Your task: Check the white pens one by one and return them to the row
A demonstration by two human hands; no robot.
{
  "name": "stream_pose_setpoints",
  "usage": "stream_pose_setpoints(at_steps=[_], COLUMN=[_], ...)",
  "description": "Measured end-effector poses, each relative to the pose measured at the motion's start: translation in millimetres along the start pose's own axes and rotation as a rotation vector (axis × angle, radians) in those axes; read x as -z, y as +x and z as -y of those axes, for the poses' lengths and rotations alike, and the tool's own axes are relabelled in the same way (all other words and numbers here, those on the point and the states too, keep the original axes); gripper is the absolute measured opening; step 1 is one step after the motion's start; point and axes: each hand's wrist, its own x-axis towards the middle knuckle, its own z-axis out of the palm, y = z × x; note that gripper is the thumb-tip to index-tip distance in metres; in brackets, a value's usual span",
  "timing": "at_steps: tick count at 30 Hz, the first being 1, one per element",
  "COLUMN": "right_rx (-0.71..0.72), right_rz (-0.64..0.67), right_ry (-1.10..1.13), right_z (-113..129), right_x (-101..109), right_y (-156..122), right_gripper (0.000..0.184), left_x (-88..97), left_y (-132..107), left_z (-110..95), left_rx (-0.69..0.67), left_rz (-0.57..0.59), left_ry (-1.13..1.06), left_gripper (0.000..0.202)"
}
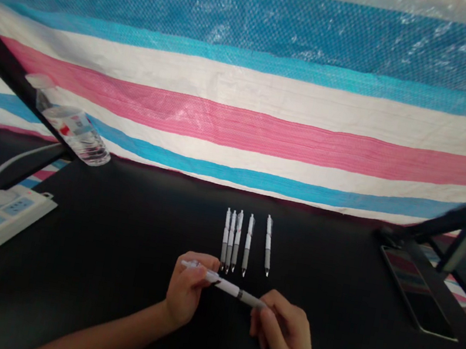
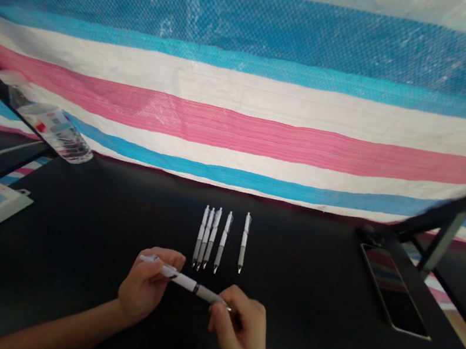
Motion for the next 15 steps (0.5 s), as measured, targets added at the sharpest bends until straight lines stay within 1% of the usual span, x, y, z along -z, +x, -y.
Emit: stream_pose_setpoints(at_steps=[2, 3, 6, 8, 9, 11, 12, 13, 15], right_rx=[-0.042, -0.051, -0.032, -0.030, -0.042, -0.080, -0.093, -0.098, -0.083], right_rz=[0.013, -0.011, -0.101, -0.094, -0.072, -0.038, -0.040, -0.055, -0.093], right_ry=[0.009, 0.006, 0.013, 0.049, 0.064, 0.077, 0.081, 0.084, 0.106], right_z=[-0.8, -1.0, -1.4, -2.2, -2.8, -4.1, -4.6, -4.8, -4.7], right_x=[-0.7, -1.0, -1.1, -0.6, -0.3, -0.1, -0.2, -0.4, -1.4], right_y=[-0.8, -1.3, -2.3, -2.9, -3.2, -3.6, -3.7, -3.8, -3.7], right_gripper=[0.048, 0.048, 0.031, 0.026, 0.029, 0.040, 0.045, 0.045, 0.034], left_x=[-0.1, 0.1, 1.1, 1.7, 1.9, 1.9, 1.7, 1.5, 0.9], left_y=[-0.1, -0.1, -0.3, -0.2, -0.2, 0.0, 0.1, 0.2, 0.5], left_z=[0.0, 0.2, 1.0, 1.5, 1.8, 2.2, 2.3, 2.3, 1.6], left_rx=[0.027, 0.034, 0.046, 0.053, 0.055, 0.052, 0.048, 0.044, 0.039], left_rz=[0.004, 0.001, -0.003, -0.009, -0.010, -0.012, -0.014, -0.016, -0.017], left_ry=[-0.057, -0.065, -0.069, -0.065, -0.066, -0.082, -0.090, -0.097, -0.098], left_gripper=[0.036, 0.036, 0.037, 0.035, 0.034, 0.033, 0.034, 0.035, 0.037])
